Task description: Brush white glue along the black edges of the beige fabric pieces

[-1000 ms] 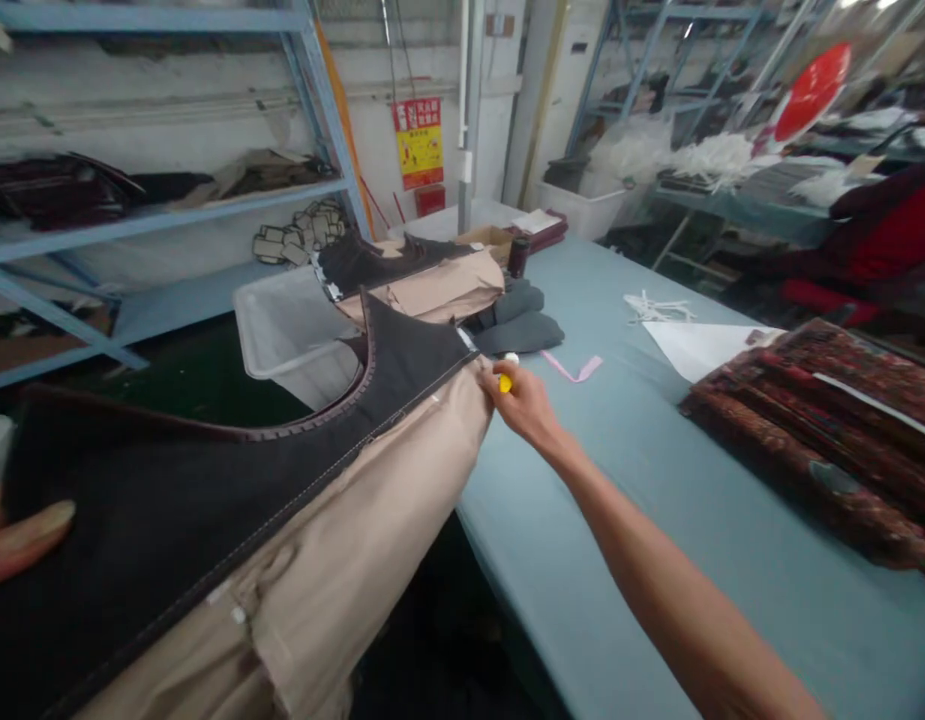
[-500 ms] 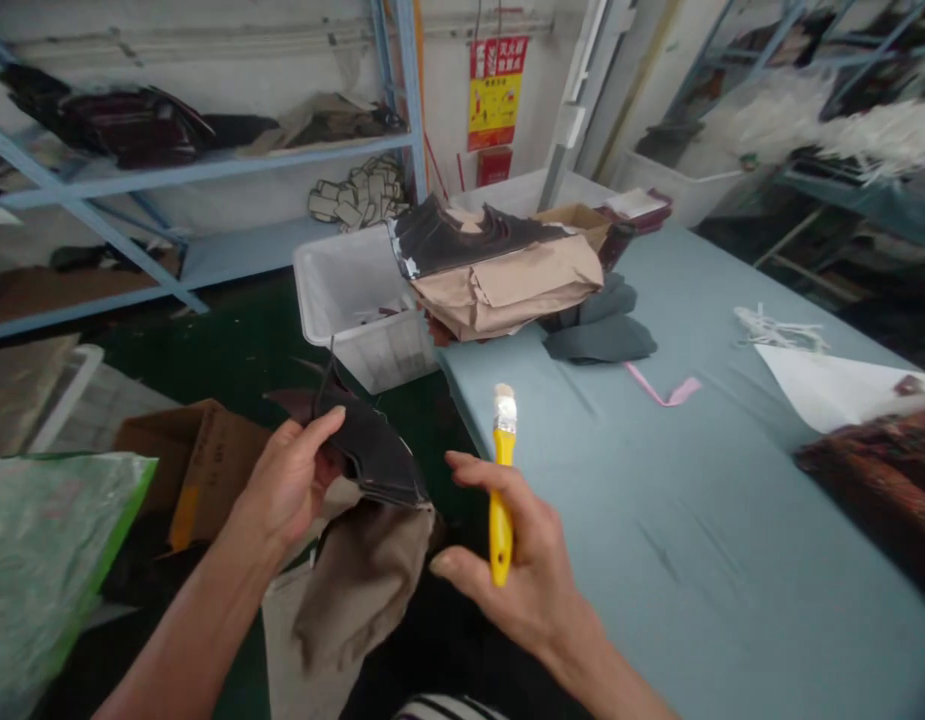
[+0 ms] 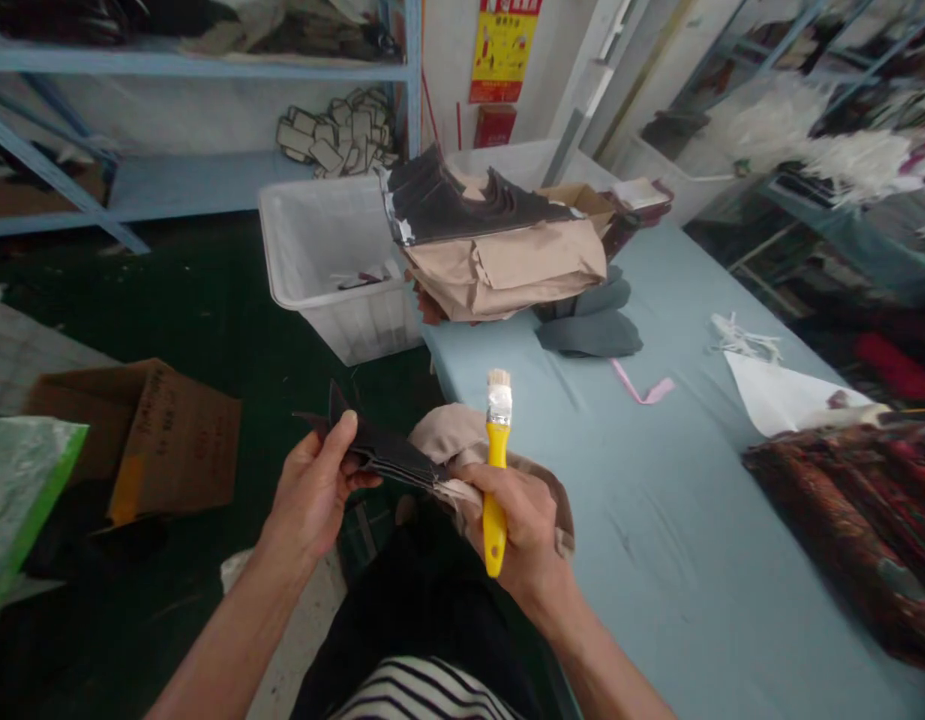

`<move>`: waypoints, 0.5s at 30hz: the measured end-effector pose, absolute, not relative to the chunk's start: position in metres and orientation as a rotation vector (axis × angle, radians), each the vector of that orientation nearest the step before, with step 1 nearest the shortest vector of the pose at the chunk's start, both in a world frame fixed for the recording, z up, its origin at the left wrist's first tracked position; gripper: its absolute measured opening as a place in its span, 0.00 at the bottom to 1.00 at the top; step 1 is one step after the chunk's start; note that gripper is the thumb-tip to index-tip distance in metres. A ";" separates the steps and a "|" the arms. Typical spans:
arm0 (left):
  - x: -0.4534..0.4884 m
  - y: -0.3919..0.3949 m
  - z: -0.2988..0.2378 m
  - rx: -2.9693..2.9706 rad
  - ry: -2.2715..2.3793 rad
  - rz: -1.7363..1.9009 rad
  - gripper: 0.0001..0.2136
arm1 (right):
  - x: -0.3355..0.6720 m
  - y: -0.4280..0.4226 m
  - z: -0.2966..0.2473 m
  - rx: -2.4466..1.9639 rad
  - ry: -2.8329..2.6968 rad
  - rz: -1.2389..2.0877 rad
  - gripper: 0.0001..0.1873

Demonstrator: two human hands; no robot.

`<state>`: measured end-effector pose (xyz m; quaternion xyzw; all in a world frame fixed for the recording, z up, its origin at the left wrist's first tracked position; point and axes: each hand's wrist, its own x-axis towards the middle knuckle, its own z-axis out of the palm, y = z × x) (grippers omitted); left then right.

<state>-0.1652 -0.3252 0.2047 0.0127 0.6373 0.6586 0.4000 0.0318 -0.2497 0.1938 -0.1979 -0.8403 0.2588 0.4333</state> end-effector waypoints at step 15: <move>-0.173 -0.335 0.143 1.153 1.857 1.219 0.10 | 0.045 -0.269 0.188 -0.571 -2.350 0.511 0.09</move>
